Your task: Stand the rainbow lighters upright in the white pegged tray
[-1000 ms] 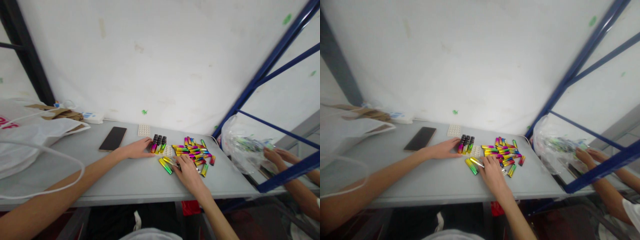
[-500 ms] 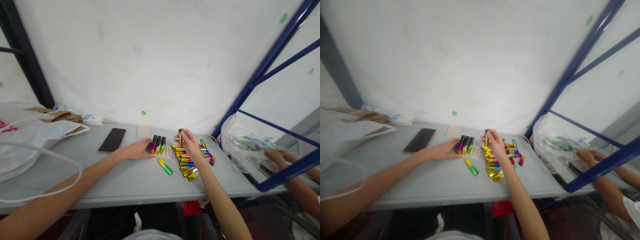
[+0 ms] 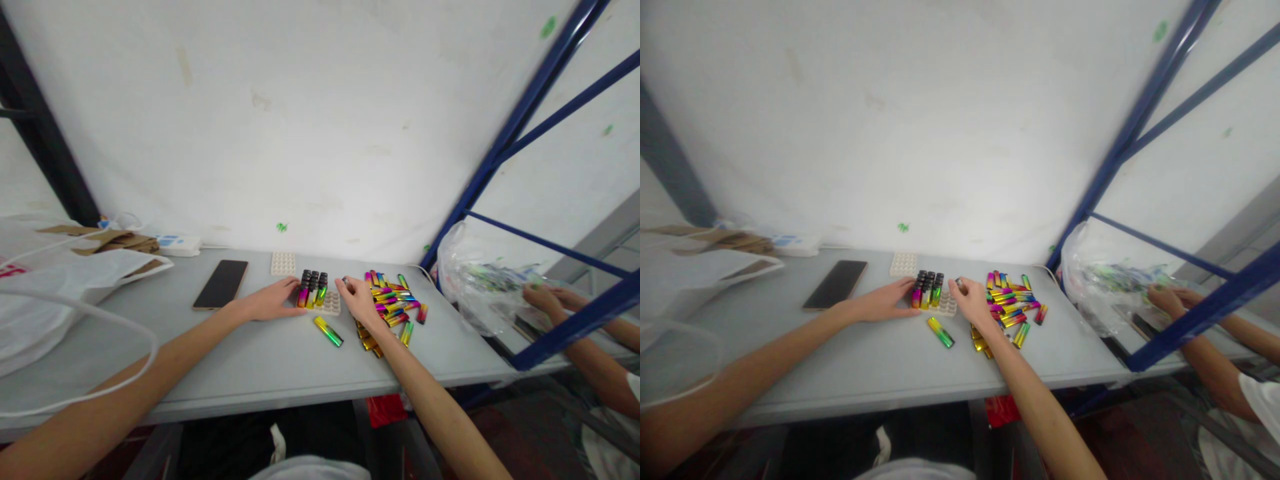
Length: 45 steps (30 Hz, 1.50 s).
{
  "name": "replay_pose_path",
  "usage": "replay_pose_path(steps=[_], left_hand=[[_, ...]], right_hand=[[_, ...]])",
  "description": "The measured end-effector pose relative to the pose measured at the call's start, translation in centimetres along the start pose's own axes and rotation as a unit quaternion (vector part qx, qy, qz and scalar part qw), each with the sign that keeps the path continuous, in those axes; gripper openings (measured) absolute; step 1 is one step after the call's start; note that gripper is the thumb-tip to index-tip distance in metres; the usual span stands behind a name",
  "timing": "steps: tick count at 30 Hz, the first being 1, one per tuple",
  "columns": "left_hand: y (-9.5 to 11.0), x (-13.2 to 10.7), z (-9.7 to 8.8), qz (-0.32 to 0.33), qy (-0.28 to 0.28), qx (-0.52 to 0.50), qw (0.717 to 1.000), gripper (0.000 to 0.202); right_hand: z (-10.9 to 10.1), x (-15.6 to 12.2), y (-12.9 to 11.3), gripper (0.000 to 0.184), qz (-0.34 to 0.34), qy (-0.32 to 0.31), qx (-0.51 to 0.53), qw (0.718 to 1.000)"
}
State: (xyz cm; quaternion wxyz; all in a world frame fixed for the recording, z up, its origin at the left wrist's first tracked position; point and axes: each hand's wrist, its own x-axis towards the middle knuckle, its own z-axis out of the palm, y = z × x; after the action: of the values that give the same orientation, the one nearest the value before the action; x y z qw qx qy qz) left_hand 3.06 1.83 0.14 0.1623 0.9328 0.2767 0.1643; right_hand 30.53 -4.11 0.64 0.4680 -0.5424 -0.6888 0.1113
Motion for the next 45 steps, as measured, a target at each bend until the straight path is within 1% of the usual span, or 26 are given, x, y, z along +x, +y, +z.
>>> replay_pose_path(steps=[5,10,13,16,18,19,21,23,26,28,33,35,37,39,42,45], left_hand=[[0.2,-0.1,-0.1,0.000,0.004,-0.001,1.000,0.065],[-0.2,0.0,0.1,0.008,0.016,-0.012,1.000,0.066],[-0.3,0.0,0.2,0.006,0.012,-0.014,1.000,0.067],[-0.3,0.0,0.2,0.003,0.006,-0.011,1.000,0.068],[-0.2,-0.1,0.2,0.002,0.006,-0.008,1.000,0.069],[-0.2,-0.1,0.1,0.002,0.005,-0.006,1.000,0.069],[-0.2,-0.1,0.1,0.001,0.005,-0.006,1.000,0.069],[-0.3,-0.1,0.2,0.003,0.006,-0.009,1.000,0.069],[-0.4,0.0,0.2,0.005,0.008,-0.014,1.000,0.068],[-0.4,0.0,0.3,0.004,0.009,-0.015,1.000,0.067],[-0.4,0.0,0.3,-0.002,0.005,-0.014,1.000,0.065],[-0.3,0.0,0.2,-0.006,0.003,-0.015,1.000,0.066],[-0.2,0.0,0.2,-0.006,0.003,-0.015,1.000,0.066],[-0.1,0.0,0.1,-0.003,0.005,-0.013,1.000,0.065],[0.0,-0.1,-0.1,-0.004,0.008,-0.005,1.000,0.065],[0.1,-0.1,-0.2,-0.014,0.002,0.000,1.000,0.067]], right_hand=[[0.0,-0.1,-0.3,0.040,-0.003,0.010,0.001,1.000],[-0.6,-0.3,-0.7,0.044,-0.014,0.001,-0.011,1.000],[-0.9,-0.3,-1.1,0.039,-0.028,-0.025,-0.016,0.999],[-1.0,-0.4,-1.5,0.035,-0.079,-0.049,-0.030,0.995],[-1.0,-0.5,-1.5,0.038,-0.115,-0.063,-0.060,0.990],[-1.0,-0.5,-1.5,0.039,-0.122,-0.075,-0.076,0.987],[-0.9,-0.6,-1.3,0.042,-0.115,-0.107,-0.095,0.983],[-0.8,-0.7,-1.2,0.041,-0.104,-0.133,-0.091,0.981],[-0.8,-0.8,-1.0,0.038,-0.106,-0.139,-0.078,0.981],[-0.8,-0.8,-0.9,0.037,-0.110,-0.147,-0.087,0.979],[-0.4,-0.8,-1.2,0.029,-0.123,-0.203,-0.140,0.961],[-0.2,-0.8,-1.6,0.028,-0.132,-0.198,-0.173,0.956],[0.0,-0.9,-2.0,0.033,-0.145,-0.187,-0.196,0.952],[-0.2,-0.9,-2.1,0.040,-0.153,-0.187,-0.190,0.952],[-1.7,-0.1,-1.6,0.049,-0.137,-0.180,-0.155,0.962],[-4.2,2.3,0.0,0.052,-0.091,-0.119,-0.169,0.974]])
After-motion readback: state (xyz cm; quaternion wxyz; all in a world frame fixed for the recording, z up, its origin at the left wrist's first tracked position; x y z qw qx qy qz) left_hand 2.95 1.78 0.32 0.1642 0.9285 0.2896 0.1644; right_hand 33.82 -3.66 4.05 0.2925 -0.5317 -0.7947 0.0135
